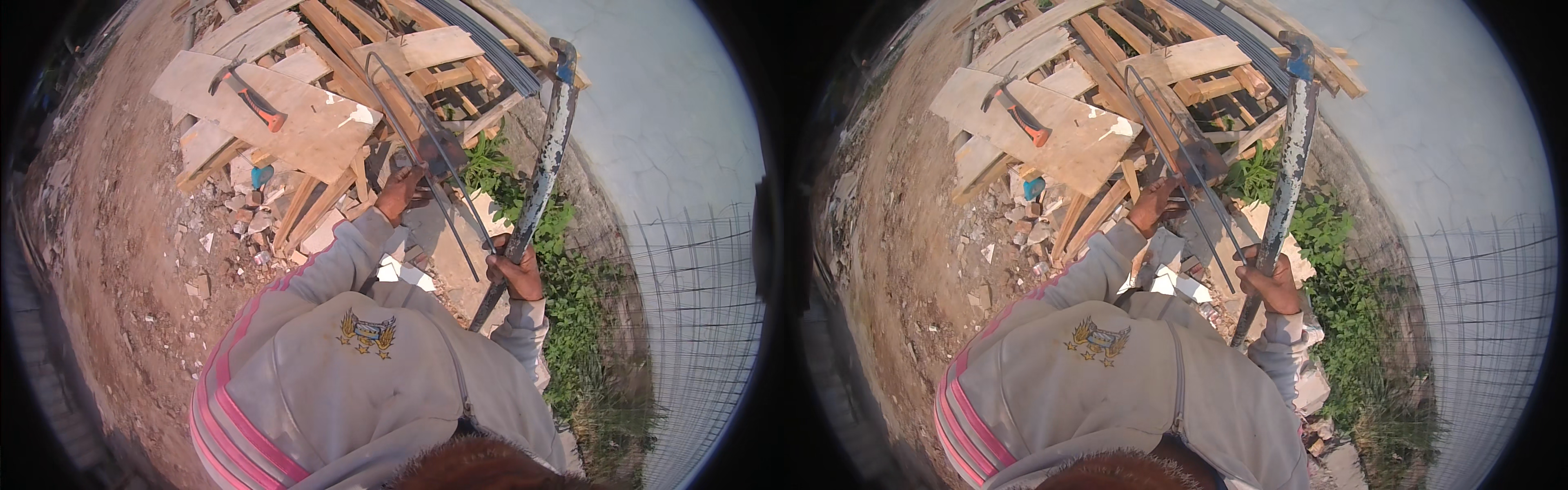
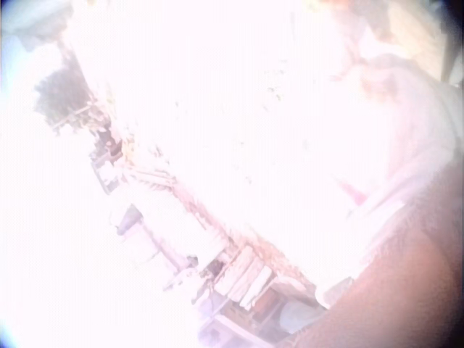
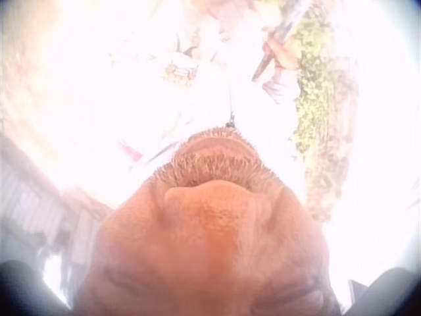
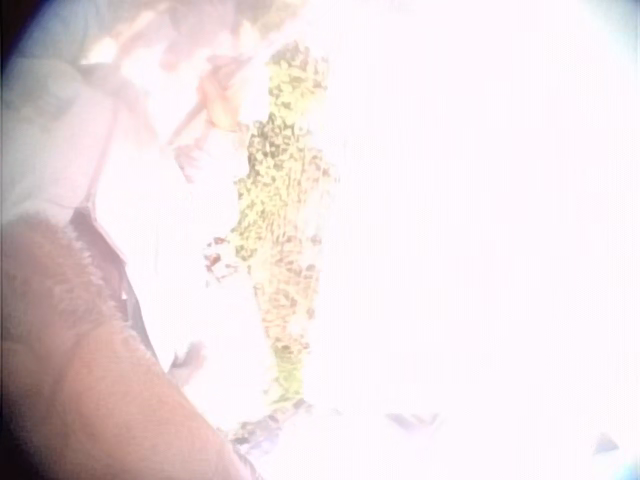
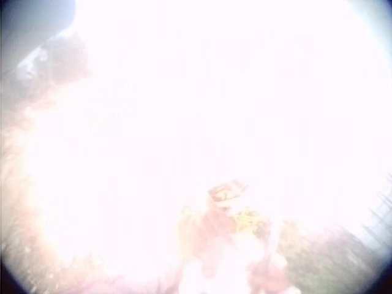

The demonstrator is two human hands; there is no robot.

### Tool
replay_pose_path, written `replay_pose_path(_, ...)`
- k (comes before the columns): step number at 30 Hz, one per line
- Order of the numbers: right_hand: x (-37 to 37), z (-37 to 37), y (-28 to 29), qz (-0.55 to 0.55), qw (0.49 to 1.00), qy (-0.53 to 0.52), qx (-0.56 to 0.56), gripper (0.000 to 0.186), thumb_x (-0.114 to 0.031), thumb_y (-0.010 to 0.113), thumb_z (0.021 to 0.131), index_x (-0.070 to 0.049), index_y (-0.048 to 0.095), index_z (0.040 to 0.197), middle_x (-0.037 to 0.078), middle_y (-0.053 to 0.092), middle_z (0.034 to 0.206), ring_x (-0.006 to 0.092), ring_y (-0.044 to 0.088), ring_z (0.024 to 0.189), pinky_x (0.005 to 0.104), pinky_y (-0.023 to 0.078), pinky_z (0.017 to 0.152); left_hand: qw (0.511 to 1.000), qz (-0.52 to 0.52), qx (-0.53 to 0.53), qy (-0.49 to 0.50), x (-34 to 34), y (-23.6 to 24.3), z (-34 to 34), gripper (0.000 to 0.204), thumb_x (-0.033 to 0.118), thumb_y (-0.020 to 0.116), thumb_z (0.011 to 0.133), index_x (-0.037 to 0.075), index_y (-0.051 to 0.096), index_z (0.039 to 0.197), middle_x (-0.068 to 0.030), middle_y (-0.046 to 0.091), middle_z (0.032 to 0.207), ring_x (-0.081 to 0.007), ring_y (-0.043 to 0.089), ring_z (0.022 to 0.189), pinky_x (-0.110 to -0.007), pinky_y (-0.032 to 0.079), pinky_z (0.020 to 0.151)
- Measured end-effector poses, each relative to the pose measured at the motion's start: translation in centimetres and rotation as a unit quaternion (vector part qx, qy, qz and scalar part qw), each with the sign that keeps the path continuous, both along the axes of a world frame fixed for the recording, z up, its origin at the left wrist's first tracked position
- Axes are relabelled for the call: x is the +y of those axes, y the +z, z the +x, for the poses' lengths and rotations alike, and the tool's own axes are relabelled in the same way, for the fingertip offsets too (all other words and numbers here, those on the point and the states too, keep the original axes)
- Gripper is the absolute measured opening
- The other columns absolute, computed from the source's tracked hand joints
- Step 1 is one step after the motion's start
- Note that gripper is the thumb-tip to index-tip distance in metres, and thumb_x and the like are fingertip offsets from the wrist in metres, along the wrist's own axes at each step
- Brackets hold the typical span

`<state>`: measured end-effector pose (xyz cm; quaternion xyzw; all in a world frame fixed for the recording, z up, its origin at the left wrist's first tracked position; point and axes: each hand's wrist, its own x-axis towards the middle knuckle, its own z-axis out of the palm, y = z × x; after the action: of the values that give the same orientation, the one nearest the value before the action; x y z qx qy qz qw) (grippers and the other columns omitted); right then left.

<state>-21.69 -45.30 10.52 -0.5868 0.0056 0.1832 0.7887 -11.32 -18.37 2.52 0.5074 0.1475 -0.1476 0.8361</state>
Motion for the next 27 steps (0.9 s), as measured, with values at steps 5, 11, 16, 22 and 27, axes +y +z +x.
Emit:
replay_pose_path(5, -1.2, -2.2, -0.6, -0.023, 1.000, 0.016, -0.012, 0.021, 0.003, 0.068, 0.085, 0.003, 0.065, 0.106, 0.004, 0.061, 0.072, 0.0116, 0.058, 0.057, 0.0262, 0.043, 0.051, 0.971, -0.196, -0.085, 0.108, -5.0, 0.9, -1.9, 0.024, 0.034, 0.056, 0.104, 0.011, 0.056, 0.108, 0.0022, 0.050, 0.073, -0.0106, 0.053, 0.064, -0.030, 0.046, 0.058)
replay_pose_path(11, -3.1, -1.5, 0.4, -0.059, 0.991, 0.024, -0.118, 0.025, 0.001, 0.069, 0.086, 0.003, 0.065, 0.111, 0.005, 0.064, 0.075, 0.0145, 0.064, 0.065, 0.0290, 0.050, 0.058, 0.973, -0.104, -0.183, 0.096, -9.1, 8.4, 0.5, 0.019, 0.029, 0.053, 0.105, 0.012, 0.057, 0.097, 0.0068, 0.039, 0.065, -0.0053, 0.034, 0.053, -0.024, 0.031, 0.048)
replay_pose_path(16, -1.6, 0.7, 5.4, -0.119, 0.979, 0.005, -0.167, 0.020, -0.001, 0.073, 0.086, 0.002, 0.064, 0.104, 0.004, 0.065, 0.080, 0.0142, 0.065, 0.069, 0.0289, 0.053, 0.064, 0.915, 0.163, -0.345, 0.127, -13.8, 7.3, 2.8, 0.024, 0.026, 0.056, 0.103, 0.004, 0.059, 0.092, -0.0007, 0.047, 0.063, -0.0117, 0.045, 0.054, -0.033, 0.035, 0.049)
replay_pose_path(22, -2.4, 0.4, 5.9, -0.145, 0.963, -0.018, -0.228, 0.018, -0.002, 0.073, 0.088, -0.002, 0.055, 0.091, 0.002, 0.060, 0.075, 0.0133, 0.060, 0.065, 0.0292, 0.050, 0.059, 0.807, 0.329, -0.443, 0.211, -14.1, 9.8, 3.8, 0.022, 0.022, 0.055, 0.102, 0.000, 0.061, 0.100, -0.0201, 0.060, 0.067, -0.0362, 0.059, 0.058, -0.043, 0.043, 0.053)
replay_pose_path(27, -2.0, -0.7, 6.6, -0.055, 0.978, -0.050, -0.195, 0.016, -0.001, 0.071, 0.089, -0.002, 0.056, 0.093, 0.002, 0.058, 0.070, 0.0104, 0.055, 0.056, 0.0268, 0.043, 0.051, 0.777, 0.402, -0.435, 0.212, -12.3, 11.9, 5.4, 0.023, 0.027, 0.053, 0.103, 0.005, 0.060, 0.102, -0.0152, 0.062, 0.067, -0.0322, 0.063, 0.061, -0.042, 0.047, 0.057)
